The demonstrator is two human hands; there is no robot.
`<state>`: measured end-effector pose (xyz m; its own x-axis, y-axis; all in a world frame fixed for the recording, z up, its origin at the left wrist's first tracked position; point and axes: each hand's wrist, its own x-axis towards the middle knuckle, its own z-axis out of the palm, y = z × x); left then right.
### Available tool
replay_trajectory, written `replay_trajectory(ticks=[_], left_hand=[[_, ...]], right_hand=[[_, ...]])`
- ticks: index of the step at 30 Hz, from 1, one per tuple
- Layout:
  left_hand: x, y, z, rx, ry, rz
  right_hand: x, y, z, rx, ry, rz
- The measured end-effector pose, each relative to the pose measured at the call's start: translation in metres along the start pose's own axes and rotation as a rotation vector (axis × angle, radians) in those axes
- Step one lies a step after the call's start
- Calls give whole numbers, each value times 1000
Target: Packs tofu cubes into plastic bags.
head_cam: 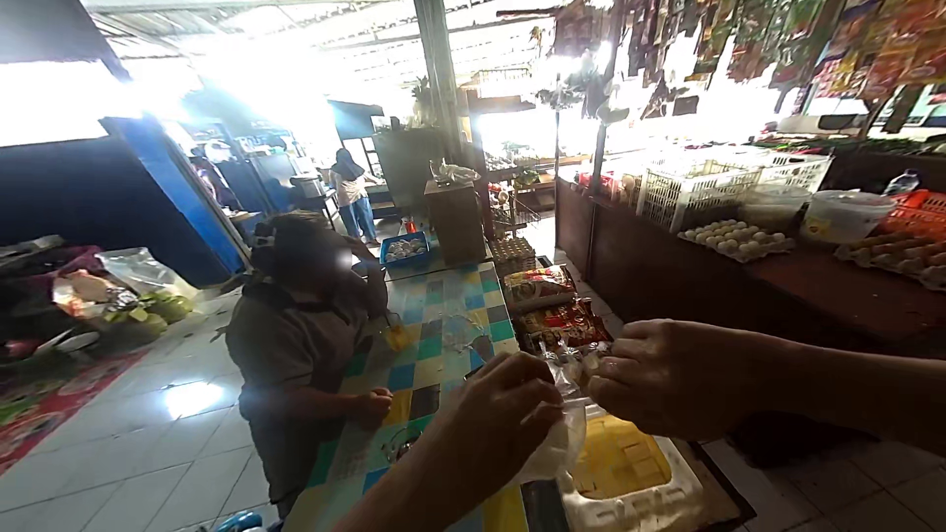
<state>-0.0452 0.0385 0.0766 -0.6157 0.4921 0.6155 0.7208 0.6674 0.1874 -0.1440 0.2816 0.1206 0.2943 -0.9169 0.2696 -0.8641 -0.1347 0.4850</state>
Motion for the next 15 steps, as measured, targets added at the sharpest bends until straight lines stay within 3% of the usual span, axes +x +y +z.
replay_trajectory(ticks=[3, 6, 8, 10, 11, 13, 14, 15], left_hand=[[15, 7, -12, 40, -3, 103], [48, 13, -20, -136, 60, 113], [71, 12, -6, -290, 125, 29], [86, 5, 21, -427, 162, -138], [89, -2, 35, -455, 165, -244], [84, -17, 62, -432, 142, -446], [78, -23, 74, -391, 148, -507], [70, -27, 85, -353, 156, -547]], right_hand=[[-13, -1, -6, -200, 202, 60], [-30, 22, 11, -325, 594, 240], [-28, 33, 55, -215, 902, 388], [-12, -5, 97, 87, 1098, 658], [-6, -50, 98, 267, 991, 907], [1, -115, 105, 453, 547, 1239], [30, -107, 97, 686, 167, 1507], [55, -92, 120, 726, 127, 1673]])
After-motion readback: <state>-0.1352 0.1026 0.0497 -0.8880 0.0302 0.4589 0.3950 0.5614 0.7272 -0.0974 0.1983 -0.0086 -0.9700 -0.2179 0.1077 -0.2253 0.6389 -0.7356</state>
